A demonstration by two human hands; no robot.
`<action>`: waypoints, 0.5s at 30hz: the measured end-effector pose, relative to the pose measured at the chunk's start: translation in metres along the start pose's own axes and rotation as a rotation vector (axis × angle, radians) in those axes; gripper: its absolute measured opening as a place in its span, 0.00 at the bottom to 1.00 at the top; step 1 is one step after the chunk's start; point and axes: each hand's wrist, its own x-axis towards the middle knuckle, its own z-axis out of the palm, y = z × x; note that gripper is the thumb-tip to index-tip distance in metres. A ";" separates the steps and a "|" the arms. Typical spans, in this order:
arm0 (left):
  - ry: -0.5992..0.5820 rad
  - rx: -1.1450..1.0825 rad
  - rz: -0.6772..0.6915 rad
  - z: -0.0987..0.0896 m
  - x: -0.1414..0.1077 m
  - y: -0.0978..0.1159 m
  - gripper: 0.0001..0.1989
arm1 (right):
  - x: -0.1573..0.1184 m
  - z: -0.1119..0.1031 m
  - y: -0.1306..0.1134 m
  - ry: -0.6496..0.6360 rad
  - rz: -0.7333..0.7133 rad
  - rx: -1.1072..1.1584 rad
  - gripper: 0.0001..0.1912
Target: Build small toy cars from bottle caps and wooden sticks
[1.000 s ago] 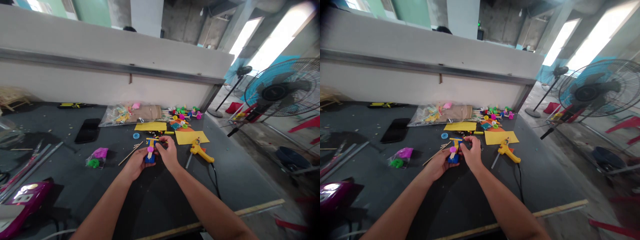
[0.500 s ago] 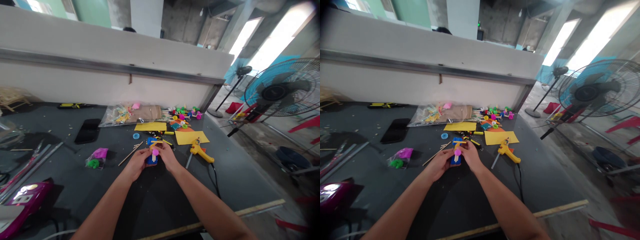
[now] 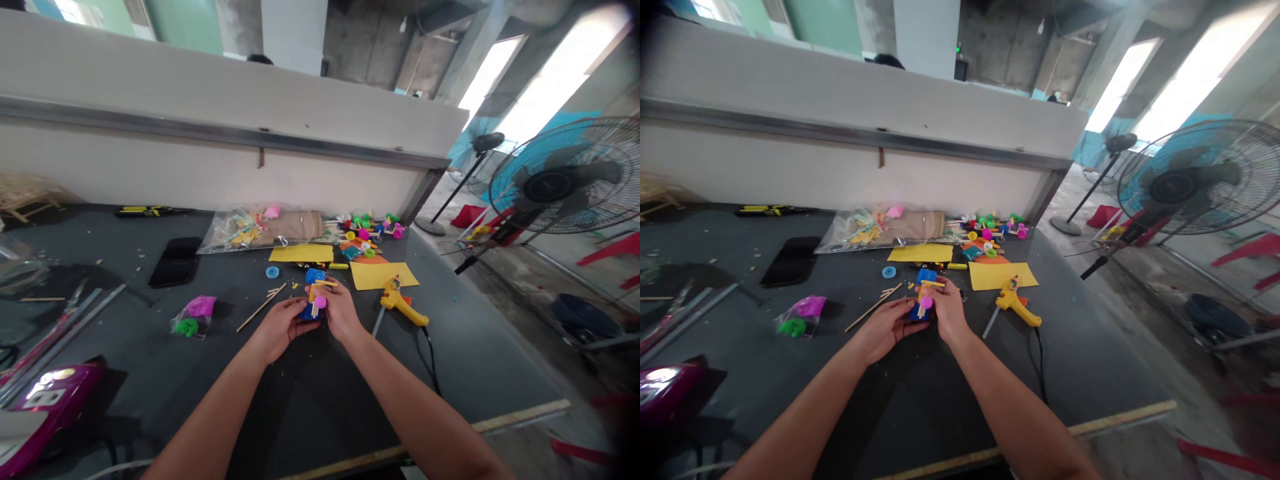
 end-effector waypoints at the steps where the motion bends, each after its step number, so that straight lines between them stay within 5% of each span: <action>1: 0.009 0.000 0.002 0.000 0.000 0.000 0.05 | 0.000 0.000 0.000 -0.004 0.008 0.003 0.20; 15: 0.027 -0.023 0.010 -0.004 0.002 0.000 0.06 | -0.002 0.000 -0.005 -0.045 0.066 0.002 0.22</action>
